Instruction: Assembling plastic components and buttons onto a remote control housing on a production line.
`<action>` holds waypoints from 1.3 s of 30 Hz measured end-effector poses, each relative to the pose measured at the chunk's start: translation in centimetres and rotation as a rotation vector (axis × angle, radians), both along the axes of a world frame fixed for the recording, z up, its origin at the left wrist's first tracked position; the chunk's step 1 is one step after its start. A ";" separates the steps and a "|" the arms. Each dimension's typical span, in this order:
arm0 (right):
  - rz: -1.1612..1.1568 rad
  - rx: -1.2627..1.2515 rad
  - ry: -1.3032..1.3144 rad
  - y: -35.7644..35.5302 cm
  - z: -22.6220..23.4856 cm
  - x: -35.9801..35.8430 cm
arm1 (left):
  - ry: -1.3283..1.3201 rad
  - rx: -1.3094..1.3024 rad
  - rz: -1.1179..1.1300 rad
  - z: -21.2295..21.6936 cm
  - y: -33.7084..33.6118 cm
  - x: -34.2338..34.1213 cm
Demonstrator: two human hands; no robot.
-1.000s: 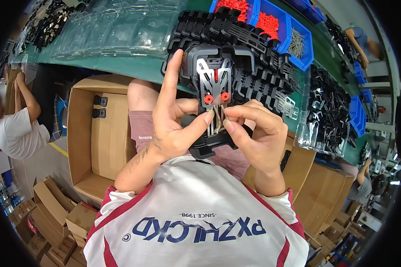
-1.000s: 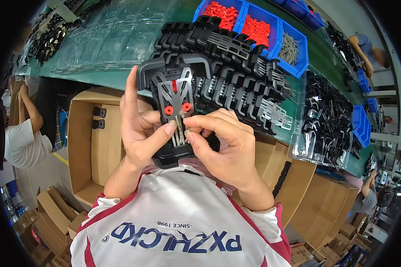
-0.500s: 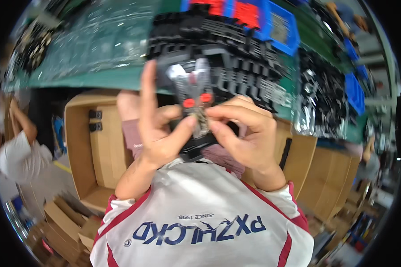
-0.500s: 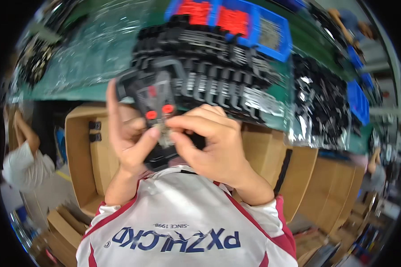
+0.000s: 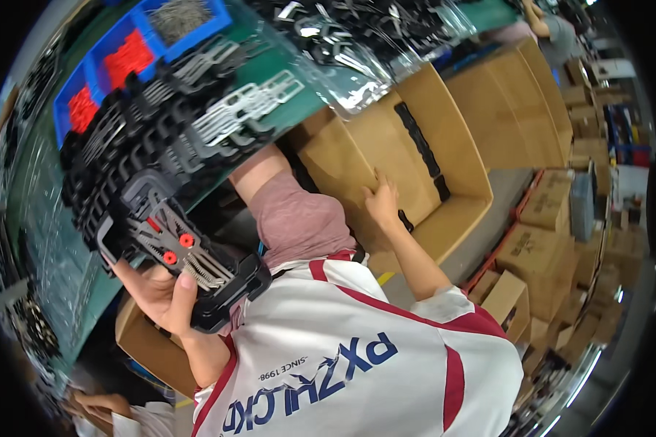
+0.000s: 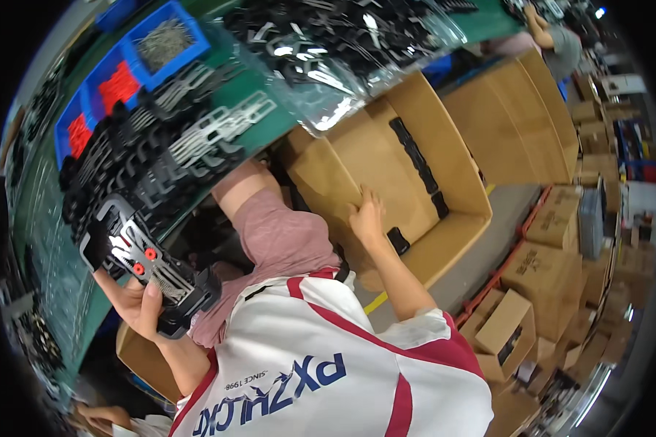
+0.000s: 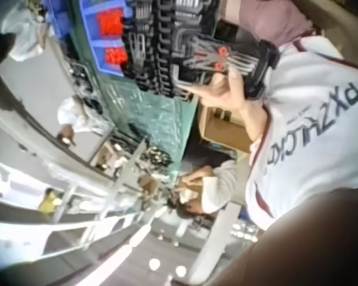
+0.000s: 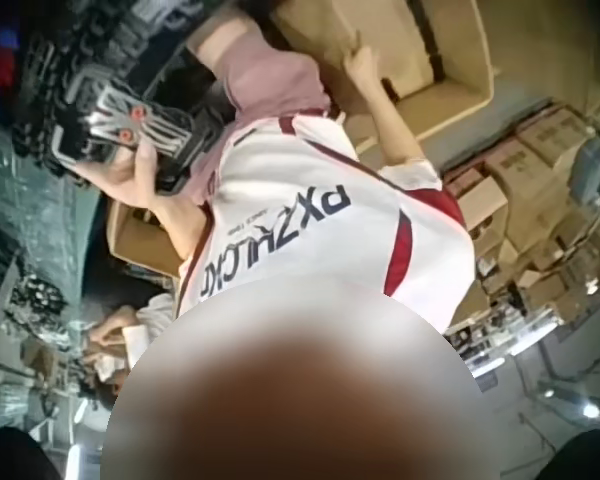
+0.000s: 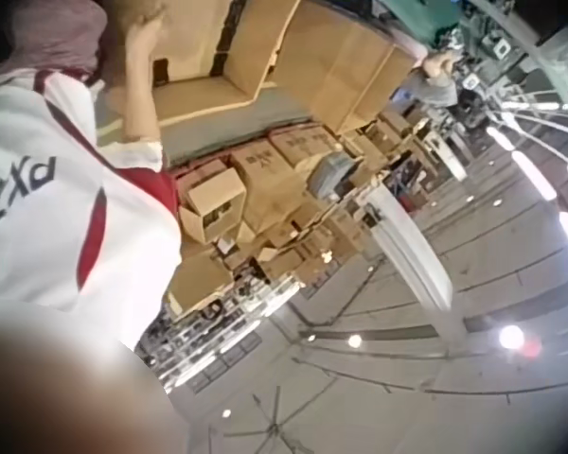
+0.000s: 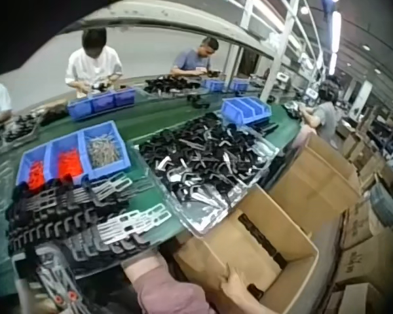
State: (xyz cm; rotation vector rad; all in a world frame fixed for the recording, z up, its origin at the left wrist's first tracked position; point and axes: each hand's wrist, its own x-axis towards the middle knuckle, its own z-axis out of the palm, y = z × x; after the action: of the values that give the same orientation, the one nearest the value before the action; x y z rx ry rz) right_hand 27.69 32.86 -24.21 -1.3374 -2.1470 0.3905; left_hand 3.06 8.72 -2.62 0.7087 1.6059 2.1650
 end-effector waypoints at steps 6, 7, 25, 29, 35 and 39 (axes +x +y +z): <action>-0.249 -0.639 0.194 1.0 -4.1 6.5 | -0.040 0.005 -0.137 -0.8 3.3 1.5; -0.268 -0.697 0.368 1.4 -4.6 6.9 | -0.033 -0.011 -0.149 -1.0 3.7 1.6; -0.205 -0.780 -0.787 5.0 -16.1 20.7 | -0.078 -0.204 -0.087 -1.1 3.3 1.7; -0.557 -0.835 0.401 10.6 -11.3 19.6 | -0.265 -0.188 -0.043 -0.1 4.7 1.6; 0.002 -1.608 1.312 6.5 -0.1 8.7 | -0.413 -0.104 -0.062 1.7 6.2 1.8; 0.512 -1.963 1.513 0.8 7.8 -0.6 | -0.425 0.002 -0.007 1.3 4.9 1.5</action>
State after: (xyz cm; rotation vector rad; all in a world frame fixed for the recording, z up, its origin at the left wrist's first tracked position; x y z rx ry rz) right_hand 27.13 33.67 -16.39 -0.3586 -0.1908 2.8193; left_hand 4.56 13.65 -1.29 0.2281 1.3719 2.1300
